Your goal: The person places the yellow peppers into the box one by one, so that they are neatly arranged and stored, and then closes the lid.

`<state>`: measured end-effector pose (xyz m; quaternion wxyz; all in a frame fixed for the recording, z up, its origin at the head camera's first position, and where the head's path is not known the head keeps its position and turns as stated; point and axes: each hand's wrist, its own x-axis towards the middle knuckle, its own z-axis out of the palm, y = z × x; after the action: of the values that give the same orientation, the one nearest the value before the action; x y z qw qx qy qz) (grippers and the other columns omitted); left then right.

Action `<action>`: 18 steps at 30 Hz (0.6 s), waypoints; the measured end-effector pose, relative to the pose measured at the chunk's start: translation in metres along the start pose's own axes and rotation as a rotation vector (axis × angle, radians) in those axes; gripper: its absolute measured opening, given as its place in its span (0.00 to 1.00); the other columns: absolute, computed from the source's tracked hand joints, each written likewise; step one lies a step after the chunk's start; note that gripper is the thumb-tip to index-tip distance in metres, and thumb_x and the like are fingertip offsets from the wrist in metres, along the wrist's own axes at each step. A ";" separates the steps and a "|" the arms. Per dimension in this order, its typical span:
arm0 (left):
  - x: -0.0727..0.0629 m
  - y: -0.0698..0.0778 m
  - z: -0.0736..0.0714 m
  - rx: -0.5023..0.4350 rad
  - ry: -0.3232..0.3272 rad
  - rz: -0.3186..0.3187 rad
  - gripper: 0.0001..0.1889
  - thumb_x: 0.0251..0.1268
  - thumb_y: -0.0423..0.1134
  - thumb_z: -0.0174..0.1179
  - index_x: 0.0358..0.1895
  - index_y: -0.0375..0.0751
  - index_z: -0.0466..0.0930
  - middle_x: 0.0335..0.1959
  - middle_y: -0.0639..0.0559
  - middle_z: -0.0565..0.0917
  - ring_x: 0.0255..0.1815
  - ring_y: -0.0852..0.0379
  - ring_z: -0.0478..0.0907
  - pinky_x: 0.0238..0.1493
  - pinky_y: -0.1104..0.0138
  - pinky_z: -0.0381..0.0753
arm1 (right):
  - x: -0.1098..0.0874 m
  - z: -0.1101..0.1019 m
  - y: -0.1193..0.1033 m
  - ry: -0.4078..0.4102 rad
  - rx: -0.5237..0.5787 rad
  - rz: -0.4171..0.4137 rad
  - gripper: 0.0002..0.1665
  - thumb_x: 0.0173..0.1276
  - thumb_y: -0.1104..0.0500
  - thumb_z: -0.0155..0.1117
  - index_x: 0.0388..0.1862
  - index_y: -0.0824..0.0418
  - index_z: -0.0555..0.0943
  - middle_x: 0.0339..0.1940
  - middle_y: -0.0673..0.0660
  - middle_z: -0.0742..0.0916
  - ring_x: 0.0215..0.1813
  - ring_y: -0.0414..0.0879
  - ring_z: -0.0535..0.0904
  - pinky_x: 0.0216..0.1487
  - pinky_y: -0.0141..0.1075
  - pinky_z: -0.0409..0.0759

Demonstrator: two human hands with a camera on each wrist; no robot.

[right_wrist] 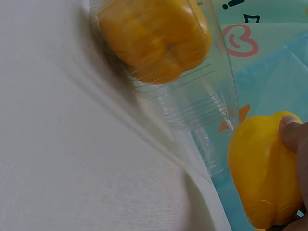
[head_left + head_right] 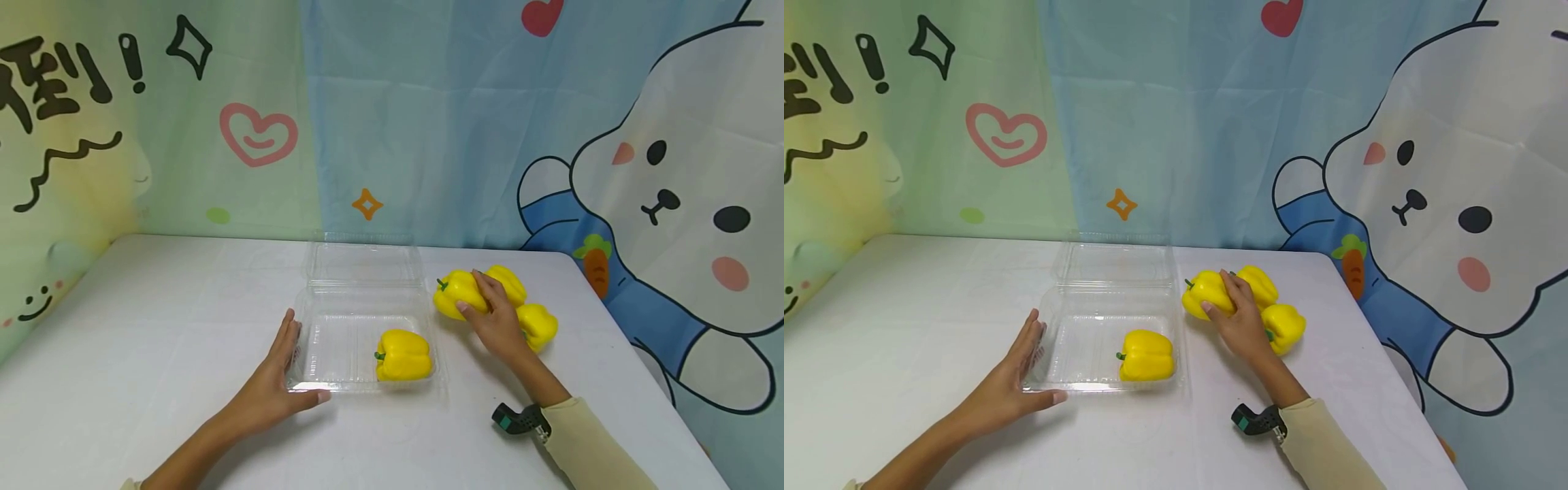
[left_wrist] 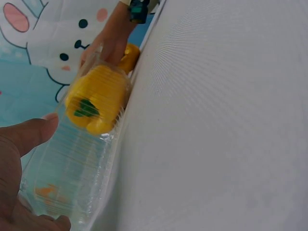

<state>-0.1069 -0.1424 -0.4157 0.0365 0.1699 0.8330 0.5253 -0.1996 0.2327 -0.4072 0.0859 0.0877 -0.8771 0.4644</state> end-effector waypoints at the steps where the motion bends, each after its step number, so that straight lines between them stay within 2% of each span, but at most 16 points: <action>1: 0.000 0.000 0.000 0.001 0.000 0.001 0.65 0.49 0.50 0.76 0.78 0.41 0.32 0.79 0.56 0.30 0.77 0.46 0.41 0.66 0.75 0.47 | 0.000 0.000 0.000 0.003 0.007 -0.008 0.40 0.72 0.52 0.62 0.78 0.56 0.58 0.74 0.60 0.62 0.74 0.55 0.55 0.73 0.51 0.53; 14: 0.001 0.002 0.000 0.005 -0.009 -0.011 0.66 0.49 0.51 0.76 0.78 0.42 0.31 0.79 0.53 0.31 0.77 0.46 0.41 0.67 0.71 0.48 | 0.000 -0.005 -0.006 0.052 -0.022 -0.077 0.40 0.70 0.54 0.64 0.77 0.56 0.59 0.73 0.60 0.64 0.72 0.55 0.59 0.72 0.51 0.57; 18: 0.001 0.001 0.000 -0.003 -0.010 -0.009 0.65 0.49 0.51 0.75 0.78 0.42 0.31 0.79 0.53 0.31 0.77 0.46 0.40 0.66 0.75 0.47 | -0.001 -0.008 -0.011 0.069 -0.037 -0.086 0.40 0.70 0.55 0.64 0.77 0.55 0.59 0.72 0.59 0.65 0.70 0.55 0.62 0.70 0.50 0.60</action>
<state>-0.1075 -0.1423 -0.4147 0.0433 0.1691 0.8328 0.5254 -0.1955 0.2329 -0.3942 0.1378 0.1075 -0.8775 0.4466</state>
